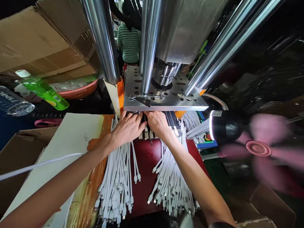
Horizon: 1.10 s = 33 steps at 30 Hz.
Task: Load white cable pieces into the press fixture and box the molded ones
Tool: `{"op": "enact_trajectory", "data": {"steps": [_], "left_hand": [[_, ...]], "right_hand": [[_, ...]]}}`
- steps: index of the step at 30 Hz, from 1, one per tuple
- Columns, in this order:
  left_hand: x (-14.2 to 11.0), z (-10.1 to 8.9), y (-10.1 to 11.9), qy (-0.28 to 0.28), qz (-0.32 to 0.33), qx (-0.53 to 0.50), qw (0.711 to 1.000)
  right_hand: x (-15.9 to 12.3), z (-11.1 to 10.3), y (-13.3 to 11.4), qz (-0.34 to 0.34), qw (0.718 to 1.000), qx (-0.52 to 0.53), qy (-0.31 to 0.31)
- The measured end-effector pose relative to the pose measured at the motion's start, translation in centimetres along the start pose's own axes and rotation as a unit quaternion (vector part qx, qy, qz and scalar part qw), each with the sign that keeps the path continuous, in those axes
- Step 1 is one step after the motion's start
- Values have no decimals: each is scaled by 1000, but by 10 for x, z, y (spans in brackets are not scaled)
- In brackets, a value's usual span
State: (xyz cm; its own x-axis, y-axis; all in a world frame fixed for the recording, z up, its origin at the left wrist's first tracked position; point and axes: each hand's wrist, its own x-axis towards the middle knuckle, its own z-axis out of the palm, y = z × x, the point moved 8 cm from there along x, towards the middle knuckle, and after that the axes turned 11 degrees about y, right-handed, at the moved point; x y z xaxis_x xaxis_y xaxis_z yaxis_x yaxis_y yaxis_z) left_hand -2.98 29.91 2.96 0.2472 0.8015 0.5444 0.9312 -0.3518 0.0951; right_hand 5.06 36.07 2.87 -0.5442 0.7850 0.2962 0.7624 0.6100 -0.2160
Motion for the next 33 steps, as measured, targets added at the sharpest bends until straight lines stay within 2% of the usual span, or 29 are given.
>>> {"op": "enact_trajectory", "data": {"steps": [4,6,9,10,12,13,14,15,17,18,20,23,26,28,30,31,33], "left_hand": [[25,11,-17,6,-25,-10,1000],[38,14,-25,13,-35,-21,999],[35,5,-33,30,-65,-33,997],[24,-2,-34,38,-79,-35,996],[-15,-22,-33,56,-110,-35,992],[-40,-32,-31,60,-127,-33,990],[-67,-41,-28,63,-150,-29,986],[-94,-47,-28,44,-193,-12,980],[-139,-47,-23,-44,-249,24,967],[-156,-44,-21,-91,-272,35,957],[-175,-36,-17,-160,-303,32,939],[-179,-30,-18,-181,-352,-22,918],[-177,-32,-25,-158,-399,-106,897],[-178,-36,-29,-133,-414,-151,888],[-178,-38,-29,-115,-416,-201,880],[-177,-37,-27,-113,-412,-234,874],[-173,-37,-22,-108,-401,-287,863]], "right_hand": [[24,4,7,8,994,102,37],[33,0,6,6,992,122,44],[22,-17,2,-3,994,90,53],[6,-25,-1,-10,996,74,57],[-45,-39,-4,-5,997,47,65],[-76,-45,-3,13,997,39,72],[-109,-48,4,58,995,23,75],[-142,-47,13,119,991,-12,59],[-200,-35,32,230,968,-96,-28],[-222,-28,40,274,951,-126,-71],[-247,-15,50,324,928,-137,-123],[-249,-8,57,345,931,-57,-99],[-245,-18,58,347,932,106,-10],[-247,-29,48,335,908,249,44],[-251,-39,31,315,871,371,67],[-253,-42,21,302,856,413,69],[-253,-49,-2,262,846,460,70]]}}
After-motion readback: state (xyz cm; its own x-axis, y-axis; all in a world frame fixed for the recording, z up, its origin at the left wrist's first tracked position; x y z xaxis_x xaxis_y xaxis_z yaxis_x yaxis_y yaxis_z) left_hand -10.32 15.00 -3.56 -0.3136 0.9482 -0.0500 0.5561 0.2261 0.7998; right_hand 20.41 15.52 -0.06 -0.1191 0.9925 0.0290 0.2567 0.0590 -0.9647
